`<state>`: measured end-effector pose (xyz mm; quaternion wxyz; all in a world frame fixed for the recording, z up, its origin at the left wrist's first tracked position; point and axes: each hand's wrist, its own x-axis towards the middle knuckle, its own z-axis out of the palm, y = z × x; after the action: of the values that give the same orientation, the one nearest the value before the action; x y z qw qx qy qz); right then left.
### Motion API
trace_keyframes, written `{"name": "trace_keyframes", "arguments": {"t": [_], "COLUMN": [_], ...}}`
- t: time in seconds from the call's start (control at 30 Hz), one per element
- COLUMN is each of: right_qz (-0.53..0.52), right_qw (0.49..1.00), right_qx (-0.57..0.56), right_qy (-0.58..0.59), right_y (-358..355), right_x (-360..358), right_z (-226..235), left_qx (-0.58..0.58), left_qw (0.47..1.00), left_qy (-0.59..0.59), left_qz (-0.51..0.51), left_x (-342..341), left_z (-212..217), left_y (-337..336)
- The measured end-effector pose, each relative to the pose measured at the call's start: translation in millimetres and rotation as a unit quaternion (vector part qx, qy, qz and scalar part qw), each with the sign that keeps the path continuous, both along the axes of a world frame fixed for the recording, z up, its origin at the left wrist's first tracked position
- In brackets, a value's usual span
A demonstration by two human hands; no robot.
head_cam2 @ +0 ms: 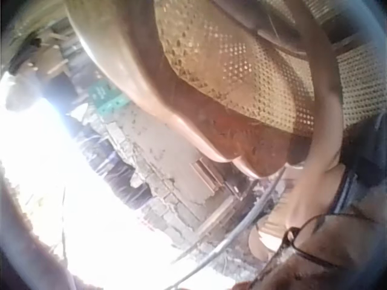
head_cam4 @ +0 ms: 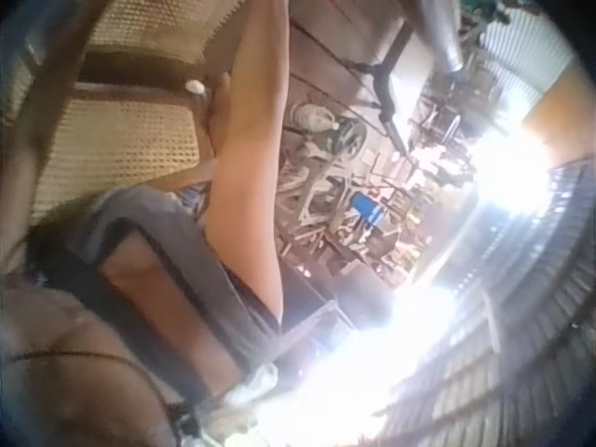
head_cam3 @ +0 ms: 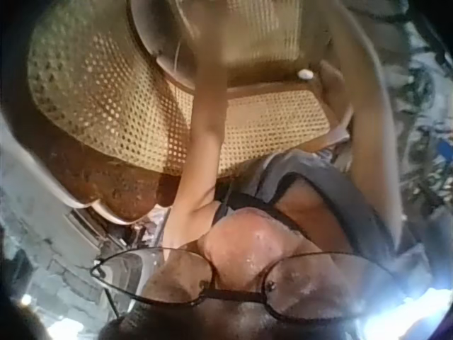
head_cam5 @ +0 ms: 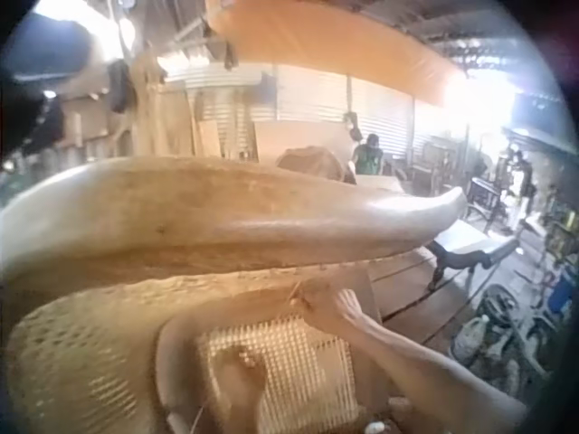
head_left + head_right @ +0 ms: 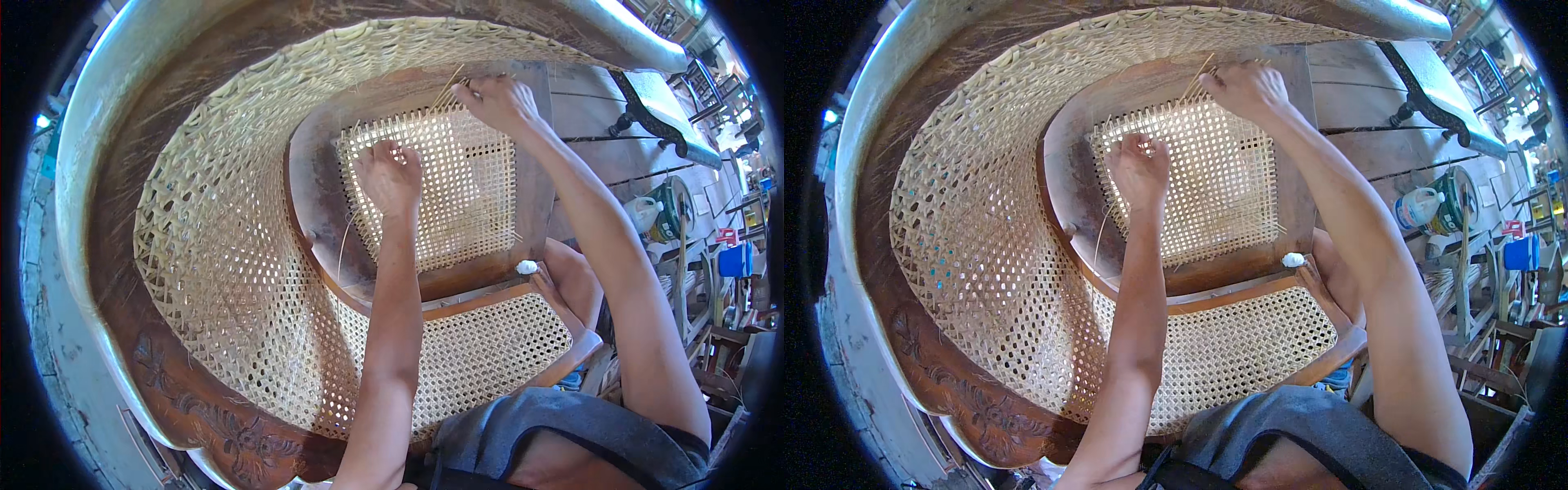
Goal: Repairing or constructing a chair by weaving rattan strands into the seat and back frames.
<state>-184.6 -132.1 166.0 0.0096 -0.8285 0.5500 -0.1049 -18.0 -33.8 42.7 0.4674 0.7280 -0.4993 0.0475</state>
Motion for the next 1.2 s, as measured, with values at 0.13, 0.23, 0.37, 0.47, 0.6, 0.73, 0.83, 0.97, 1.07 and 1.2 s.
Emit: {"name": "trace_keyframes", "arguments": {"t": [0.13, 0.23, 0.37, 0.47, 0.6, 0.73, 0.83, 0.97, 1.07, 1.2], "right_qz": [0.014, 0.033, 0.104, 0.131, 0.137, 0.173, 0.188, 0.195, 0.154, 0.135], "right_qw": [0.998, 0.997, 0.993, 0.977, 0.972, 0.973, 0.979, 0.972, 0.973, 0.968], "right_qx": [0.014, -0.004, 0.055, 0.097, 0.085, 0.01, -0.018, 0.045, 0.091, 0.122], "right_qy": [-0.068, -0.074, 0.003, 0.135, 0.17, 0.153, 0.076, 0.121, 0.144, 0.171], "right_y": [22.5, 36.7, 28.6, 32.9, 43.1, 41.2, 42.5, 32.5, 31.9, 29.4], "right_x": [5.2, 10.2, 25.8, 48.3, 66.4, 75.6, 76.8, 71.4, 72.0, 76.6], "right_z": [3.2, 10.2, -6.8, -7.6, -7.2, -21.8, -26.9, -13.8, 0.2, -0.4], "left_qx": [-0.153, -0.177, -0.21, -0.06, -0.047, -0.024, -0.025, 0.065, 0.081, 0.009], "left_qw": [0.988, 0.879, 0.882, 0.936, 0.942, 0.953, 0.96, 0.982, 0.98, 0.965], "left_qy": [-0.02, 0.38, 0.378, 0.328, 0.312, 0.289, 0.271, 0.173, 0.176, 0.249], "left_qz": [-0.019, -0.228, -0.188, -0.113, -0.115, -0.086, -0.073, -0.031, -0.038, -0.081], "left_x": [-13.3, -19.5, -0.6, 16.4, 19.9, 18.7, 16.3, 13.9, 13.2, 15.5], "left_z": [18.4, 24.4, 21.0, 13.5, 8.6, 10.8, 10.3, 21.1, 20.1, 9.1], "left_y": [-15.0, -27.7, -16.7, -2.7, -0.7, -5.0, -5.3, -3.0, -2.3, -3.2]}}
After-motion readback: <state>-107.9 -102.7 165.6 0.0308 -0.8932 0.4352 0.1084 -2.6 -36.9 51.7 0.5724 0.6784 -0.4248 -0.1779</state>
